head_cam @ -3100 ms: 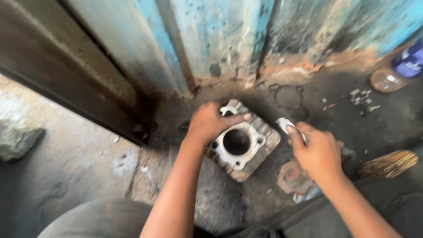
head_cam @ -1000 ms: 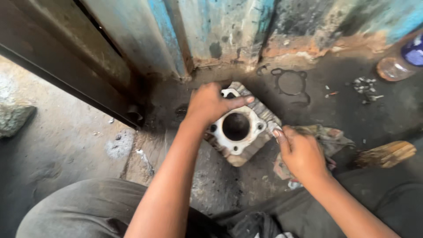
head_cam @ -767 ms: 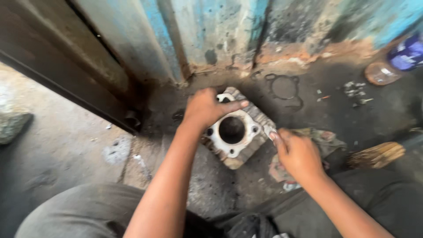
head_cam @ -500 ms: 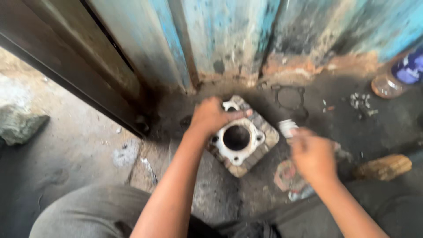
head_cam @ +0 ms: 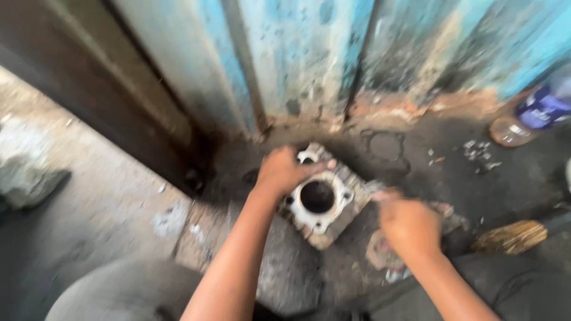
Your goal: The person scrubs a metal engine cylinder head with a brush and a rag to remove grime. They then use a flat metal tool to scrape the surface of the cylinder head, focusing on the edges and crevices.
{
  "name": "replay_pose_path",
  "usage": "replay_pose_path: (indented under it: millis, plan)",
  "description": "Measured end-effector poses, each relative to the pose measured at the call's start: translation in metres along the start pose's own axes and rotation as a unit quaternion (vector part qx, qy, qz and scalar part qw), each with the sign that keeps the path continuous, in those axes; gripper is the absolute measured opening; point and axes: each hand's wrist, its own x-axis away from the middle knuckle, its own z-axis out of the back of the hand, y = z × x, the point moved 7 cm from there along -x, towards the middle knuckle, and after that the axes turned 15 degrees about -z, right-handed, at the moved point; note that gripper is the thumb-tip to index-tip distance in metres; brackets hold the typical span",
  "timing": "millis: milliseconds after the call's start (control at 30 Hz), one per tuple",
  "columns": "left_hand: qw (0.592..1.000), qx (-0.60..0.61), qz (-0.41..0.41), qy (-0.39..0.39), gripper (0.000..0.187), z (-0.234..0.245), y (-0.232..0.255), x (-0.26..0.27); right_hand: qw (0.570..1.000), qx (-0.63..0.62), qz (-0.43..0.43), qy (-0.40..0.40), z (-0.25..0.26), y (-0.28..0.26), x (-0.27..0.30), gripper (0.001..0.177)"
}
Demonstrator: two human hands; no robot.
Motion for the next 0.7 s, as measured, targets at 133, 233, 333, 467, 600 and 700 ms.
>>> replay_pose_path:
  millis: [133,233,333,467,600,700]
  plan:
    - [0.998,0.063,-0.011,0.026,0.098,0.006,0.000,-0.003,0.992,-0.054,0.063,0.092,0.015,0.006,0.005,0.031]
    - [0.995,0.068,-0.041,0.059,0.101,0.011,0.002,0.003,0.969,-0.201,0.014,0.140,0.045,0.018,0.002,0.036]
    - [0.999,0.024,0.029,-0.005,0.102,-0.004,-0.006,0.006,0.987,-0.103,0.014,0.125,0.042,0.023,0.012,0.037]
    - [0.996,0.071,-0.009,0.047,0.101,0.003,0.002,0.009,0.994,-0.039,0.065,0.074,0.015,0.008,0.020,0.033]
    - [0.998,0.045,0.007,0.048,0.100,0.005,0.002,0.015,0.981,-0.059,0.100,0.154,0.021,-0.001,0.025,0.036]
    - [0.997,0.050,-0.007,0.059,0.094,0.003,0.007,0.019,0.978,-0.042,0.139,0.148,0.011,-0.016,0.033,0.036]
